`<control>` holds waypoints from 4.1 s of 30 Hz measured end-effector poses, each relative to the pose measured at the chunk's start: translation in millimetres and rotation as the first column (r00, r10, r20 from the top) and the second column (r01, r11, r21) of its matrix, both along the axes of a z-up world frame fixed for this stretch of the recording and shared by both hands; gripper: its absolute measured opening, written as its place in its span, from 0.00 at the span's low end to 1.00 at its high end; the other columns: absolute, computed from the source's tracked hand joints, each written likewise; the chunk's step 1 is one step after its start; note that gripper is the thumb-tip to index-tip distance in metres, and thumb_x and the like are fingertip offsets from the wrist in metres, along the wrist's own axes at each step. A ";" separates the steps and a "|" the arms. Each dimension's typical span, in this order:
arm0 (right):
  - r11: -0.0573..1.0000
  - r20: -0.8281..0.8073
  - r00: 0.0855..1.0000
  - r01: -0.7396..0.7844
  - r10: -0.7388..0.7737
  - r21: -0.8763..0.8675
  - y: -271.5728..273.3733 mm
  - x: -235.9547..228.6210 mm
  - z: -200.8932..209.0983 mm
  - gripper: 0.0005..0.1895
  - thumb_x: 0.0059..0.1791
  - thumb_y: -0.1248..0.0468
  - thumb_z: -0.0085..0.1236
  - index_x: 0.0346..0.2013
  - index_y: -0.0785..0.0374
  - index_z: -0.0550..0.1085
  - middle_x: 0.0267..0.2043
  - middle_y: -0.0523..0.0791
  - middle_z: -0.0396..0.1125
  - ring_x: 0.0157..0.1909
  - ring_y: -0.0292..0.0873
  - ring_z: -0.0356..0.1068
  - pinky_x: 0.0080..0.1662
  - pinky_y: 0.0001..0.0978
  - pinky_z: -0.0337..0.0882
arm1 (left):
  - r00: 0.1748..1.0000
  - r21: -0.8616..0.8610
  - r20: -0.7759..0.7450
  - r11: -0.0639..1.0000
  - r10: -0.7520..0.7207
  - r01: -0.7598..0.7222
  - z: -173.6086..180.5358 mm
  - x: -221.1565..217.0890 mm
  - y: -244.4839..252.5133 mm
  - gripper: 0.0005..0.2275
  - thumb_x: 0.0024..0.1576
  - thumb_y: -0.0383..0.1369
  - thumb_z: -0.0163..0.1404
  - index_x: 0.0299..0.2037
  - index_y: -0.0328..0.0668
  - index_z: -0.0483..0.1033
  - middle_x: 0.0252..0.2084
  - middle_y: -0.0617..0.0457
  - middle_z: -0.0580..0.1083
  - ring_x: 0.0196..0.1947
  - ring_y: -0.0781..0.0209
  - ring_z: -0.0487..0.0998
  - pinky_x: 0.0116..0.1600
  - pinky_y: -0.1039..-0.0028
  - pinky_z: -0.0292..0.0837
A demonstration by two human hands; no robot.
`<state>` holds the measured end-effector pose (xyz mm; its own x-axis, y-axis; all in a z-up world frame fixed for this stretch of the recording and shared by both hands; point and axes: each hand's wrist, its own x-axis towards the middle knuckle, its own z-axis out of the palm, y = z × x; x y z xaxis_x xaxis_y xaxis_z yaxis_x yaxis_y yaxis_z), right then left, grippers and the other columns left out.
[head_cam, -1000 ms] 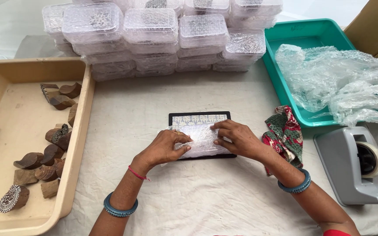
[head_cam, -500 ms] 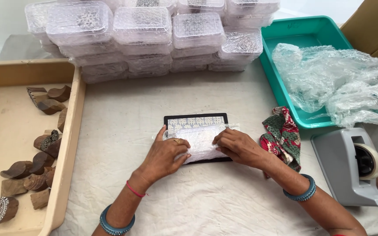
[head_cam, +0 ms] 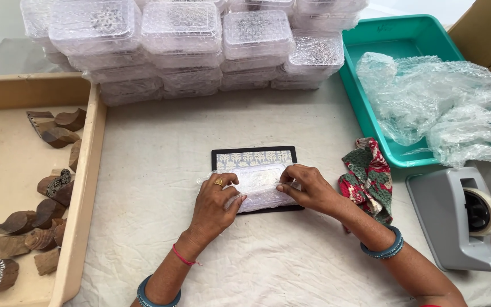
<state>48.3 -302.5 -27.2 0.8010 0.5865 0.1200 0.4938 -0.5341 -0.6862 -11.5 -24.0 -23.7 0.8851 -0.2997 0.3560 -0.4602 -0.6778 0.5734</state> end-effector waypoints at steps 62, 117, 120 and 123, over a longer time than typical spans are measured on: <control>0.907 0.240 0.970 0.061 0.045 -0.416 72.5 26.8 -16.9 0.26 0.57 0.46 0.39 0.58 0.59 0.74 0.48 0.45 0.71 0.48 0.44 0.67 0.50 0.43 0.64 | 0.800 0.197 0.130 0.775 0.586 -0.600 15.5 -36.4 62.6 0.08 0.63 0.30 0.50 0.49 0.35 0.77 0.47 0.44 0.77 0.43 0.51 0.79 0.47 0.63 0.76; 0.927 0.469 0.872 0.050 0.140 -0.371 11.2 -52.9 -22.2 0.34 0.53 0.47 0.51 0.70 0.58 0.62 0.74 0.44 0.56 0.75 0.42 0.50 0.70 0.52 0.45 | 0.992 0.131 0.079 0.985 0.098 -0.107 -32.2 -18.5 -36.2 0.20 0.63 0.40 0.47 0.63 0.42 0.73 0.71 0.49 0.65 0.74 0.54 0.58 0.76 0.53 0.45; 0.916 0.456 0.882 0.084 0.115 -0.393 12.6 -53.9 -28.6 0.30 0.55 0.47 0.50 0.68 0.57 0.64 0.74 0.43 0.56 0.76 0.41 0.50 0.69 0.55 0.46 | 0.990 0.146 0.108 0.983 0.094 -0.110 -31.1 -18.1 -35.1 0.20 0.62 0.40 0.48 0.63 0.42 0.73 0.71 0.48 0.64 0.74 0.53 0.58 0.75 0.52 0.45; 0.951 0.461 0.882 0.051 0.101 -0.306 6.3 -51.9 -38.0 0.30 0.56 0.49 0.49 0.70 0.57 0.64 0.75 0.43 0.57 0.76 0.42 0.51 0.69 0.56 0.46 | 0.983 0.206 0.165 0.972 0.079 -0.113 -45.8 -13.7 -30.5 0.21 0.61 0.39 0.48 0.63 0.43 0.72 0.71 0.47 0.64 0.73 0.50 0.59 0.75 0.50 0.46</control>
